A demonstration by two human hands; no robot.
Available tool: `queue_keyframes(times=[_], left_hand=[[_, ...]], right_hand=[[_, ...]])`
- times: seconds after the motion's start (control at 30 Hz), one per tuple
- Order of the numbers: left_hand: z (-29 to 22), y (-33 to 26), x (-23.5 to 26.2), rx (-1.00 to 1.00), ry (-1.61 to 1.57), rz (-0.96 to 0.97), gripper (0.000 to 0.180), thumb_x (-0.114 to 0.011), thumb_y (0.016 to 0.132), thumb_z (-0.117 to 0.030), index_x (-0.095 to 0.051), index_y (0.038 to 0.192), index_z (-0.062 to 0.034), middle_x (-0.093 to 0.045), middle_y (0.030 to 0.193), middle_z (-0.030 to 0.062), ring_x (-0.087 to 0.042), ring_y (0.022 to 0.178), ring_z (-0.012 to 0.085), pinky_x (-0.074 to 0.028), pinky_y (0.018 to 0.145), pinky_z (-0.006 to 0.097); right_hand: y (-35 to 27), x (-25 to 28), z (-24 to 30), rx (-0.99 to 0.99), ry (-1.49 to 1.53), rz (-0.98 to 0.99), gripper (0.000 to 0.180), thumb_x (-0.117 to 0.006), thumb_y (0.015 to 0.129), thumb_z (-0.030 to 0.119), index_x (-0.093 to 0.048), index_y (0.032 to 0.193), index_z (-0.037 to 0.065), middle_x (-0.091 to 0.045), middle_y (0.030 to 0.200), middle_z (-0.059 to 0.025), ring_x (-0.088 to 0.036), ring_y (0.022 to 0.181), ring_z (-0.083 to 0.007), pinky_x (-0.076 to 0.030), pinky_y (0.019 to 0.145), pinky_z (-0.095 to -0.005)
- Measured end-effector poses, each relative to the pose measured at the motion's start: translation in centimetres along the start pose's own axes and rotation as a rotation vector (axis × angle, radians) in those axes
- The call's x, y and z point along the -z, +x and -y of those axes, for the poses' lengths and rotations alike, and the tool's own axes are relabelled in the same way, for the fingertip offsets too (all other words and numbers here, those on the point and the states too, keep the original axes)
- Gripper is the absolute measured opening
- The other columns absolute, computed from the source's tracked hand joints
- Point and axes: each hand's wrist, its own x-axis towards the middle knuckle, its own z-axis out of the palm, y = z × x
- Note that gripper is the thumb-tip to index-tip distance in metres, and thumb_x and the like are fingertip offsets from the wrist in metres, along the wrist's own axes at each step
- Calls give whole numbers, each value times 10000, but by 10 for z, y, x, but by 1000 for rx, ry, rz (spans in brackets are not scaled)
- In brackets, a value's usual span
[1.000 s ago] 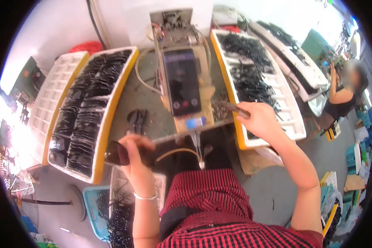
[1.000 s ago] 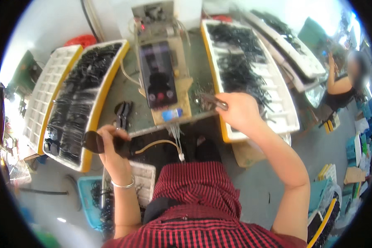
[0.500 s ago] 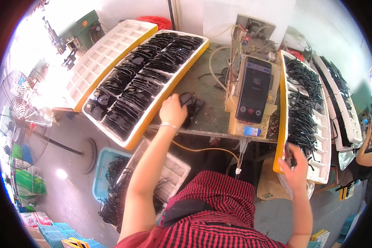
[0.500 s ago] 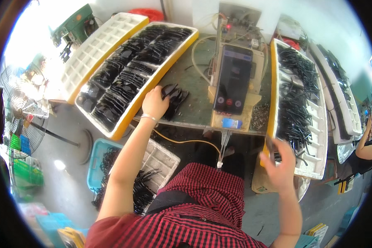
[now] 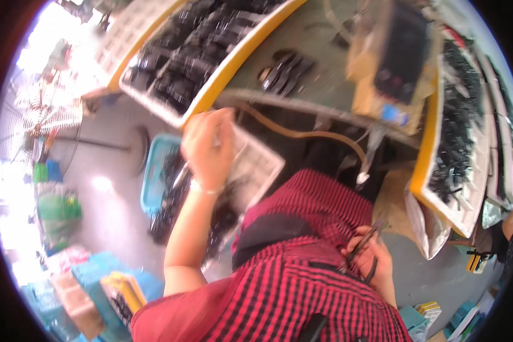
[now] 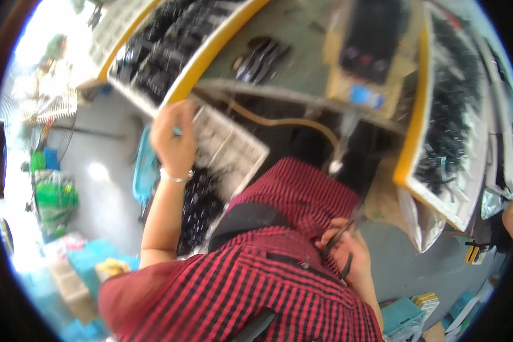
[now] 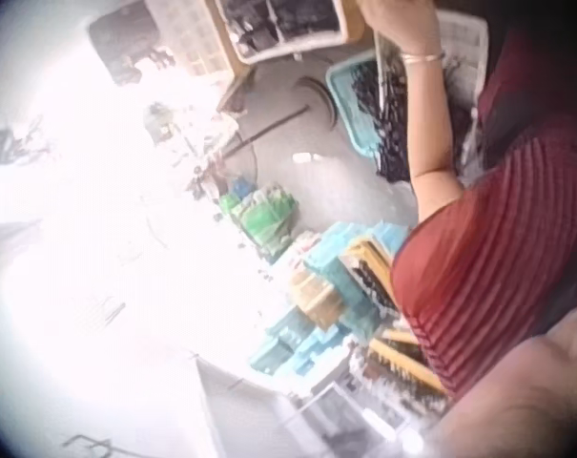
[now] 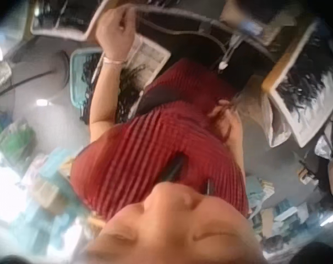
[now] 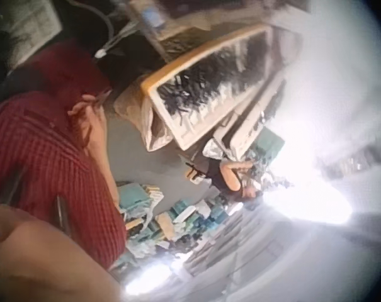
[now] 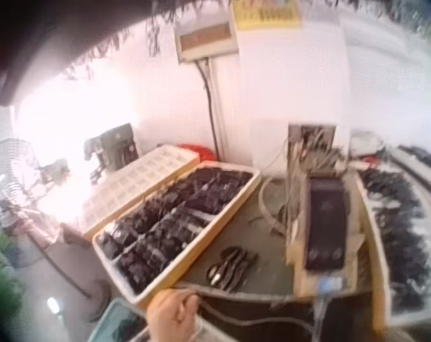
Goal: The person repeatedly picks up sunglasses frames and arms from trays, uses pliers to attach the arms to the frames, and places the assembled sunglasses into a tray. The process is repeated for multiple units.
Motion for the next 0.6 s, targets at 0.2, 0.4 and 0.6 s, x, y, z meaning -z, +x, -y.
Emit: queue_keyframes(times=[0.2, 0.4, 0.6], left_hand=[[112, -161, 87, 832, 93, 5, 128, -629, 898, -127, -662, 901, -3, -653, 756, 108, -610, 685, 168, -489, 668, 295], [217, -232, 11, 926, 328, 297, 218, -618, 856, -230, -676, 915, -29, -684, 848, 163, -668, 803, 305, -510, 746, 398], [253, -187, -70, 1060, 639, 897, 312, -586, 855, -253, -702, 1019, -14, -674, 1097, 204, -643, 1048, 348, -509, 904, 408]], right_hand=[[2, -10, -7, -40, -9, 93, 716, -602, 828, 213, -288, 1440, 18, -570, 1191, -250, -572, 1109, -345, -395, 1048, -450], [15, -30, 12, -54, -185, -28, 579, -540, 835, 94, -364, 1379, -2, -600, 1102, -207, -620, 975, -284, -485, 925, -383], [11, -29, 3, -6, -157, -118, 580, -523, 843, 87, -348, 1389, 6, -592, 1099, -210, -616, 981, -290, -502, 906, -399]])
